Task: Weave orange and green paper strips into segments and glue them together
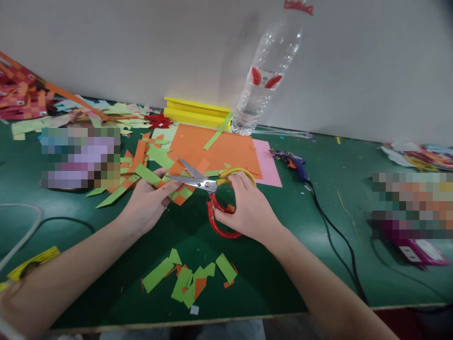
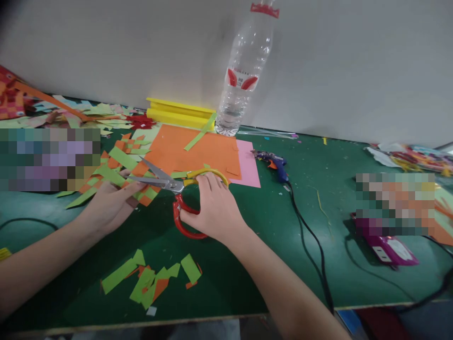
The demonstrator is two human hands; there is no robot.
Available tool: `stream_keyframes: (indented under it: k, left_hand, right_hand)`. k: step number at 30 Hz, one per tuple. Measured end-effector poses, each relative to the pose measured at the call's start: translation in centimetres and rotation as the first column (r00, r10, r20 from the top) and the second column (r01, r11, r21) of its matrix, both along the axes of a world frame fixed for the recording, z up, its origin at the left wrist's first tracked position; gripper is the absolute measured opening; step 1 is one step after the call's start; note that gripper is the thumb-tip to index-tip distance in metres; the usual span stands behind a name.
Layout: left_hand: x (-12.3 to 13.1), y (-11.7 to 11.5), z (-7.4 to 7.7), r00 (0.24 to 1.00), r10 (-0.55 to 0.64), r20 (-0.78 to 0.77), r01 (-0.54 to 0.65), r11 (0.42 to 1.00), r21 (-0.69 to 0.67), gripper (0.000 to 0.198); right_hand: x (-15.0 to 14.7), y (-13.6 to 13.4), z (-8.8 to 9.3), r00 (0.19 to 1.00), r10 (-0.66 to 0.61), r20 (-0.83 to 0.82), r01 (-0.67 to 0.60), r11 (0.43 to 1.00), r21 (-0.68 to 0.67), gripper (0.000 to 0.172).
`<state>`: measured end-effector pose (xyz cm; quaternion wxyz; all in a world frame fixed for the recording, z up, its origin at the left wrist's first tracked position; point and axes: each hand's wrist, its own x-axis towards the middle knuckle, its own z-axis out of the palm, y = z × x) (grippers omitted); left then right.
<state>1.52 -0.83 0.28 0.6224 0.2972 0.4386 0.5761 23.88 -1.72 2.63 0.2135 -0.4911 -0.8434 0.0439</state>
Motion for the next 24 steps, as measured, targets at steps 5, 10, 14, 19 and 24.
stream_keyframes:
  k: [5,10,14,19,24]
  left_hand:
    - [0.04,-0.18,-0.03,1.000,-0.017,0.010,0.017,0.999,0.052,0.030]
    - [-0.05,-0.06,-0.33,0.998,-0.047,-0.029,0.050,0.992,0.114,0.024]
    - [-0.18,0.16,-0.59,0.995,-0.033,-0.098,0.046,0.990,0.131,0.021]
    - [-0.29,0.22,-0.79,0.993,-0.054,-0.102,0.066,0.991,0.119,0.022]
    - [-0.21,0.09,-0.56,0.994,-0.073,-0.086,0.082,0.991,0.106,0.022]
  right_hand:
    - [0.02,-0.03,0.07,1.000,0.018,-0.010,-0.018,1.000,-0.002,0.048]
    - [0.11,0.00,0.12,0.999,0.029,-0.016,-0.029,1.000,-0.007,0.047]
    - [0.18,0.03,0.24,0.999,0.033,-0.013,-0.034,0.999,-0.039,0.047]
    - [0.26,0.04,0.31,0.999,0.035,-0.015,-0.036,0.997,-0.063,0.046]
    - [0.33,0.00,0.35,0.999,0.040,-0.001,-0.040,0.996,-0.077,0.046]
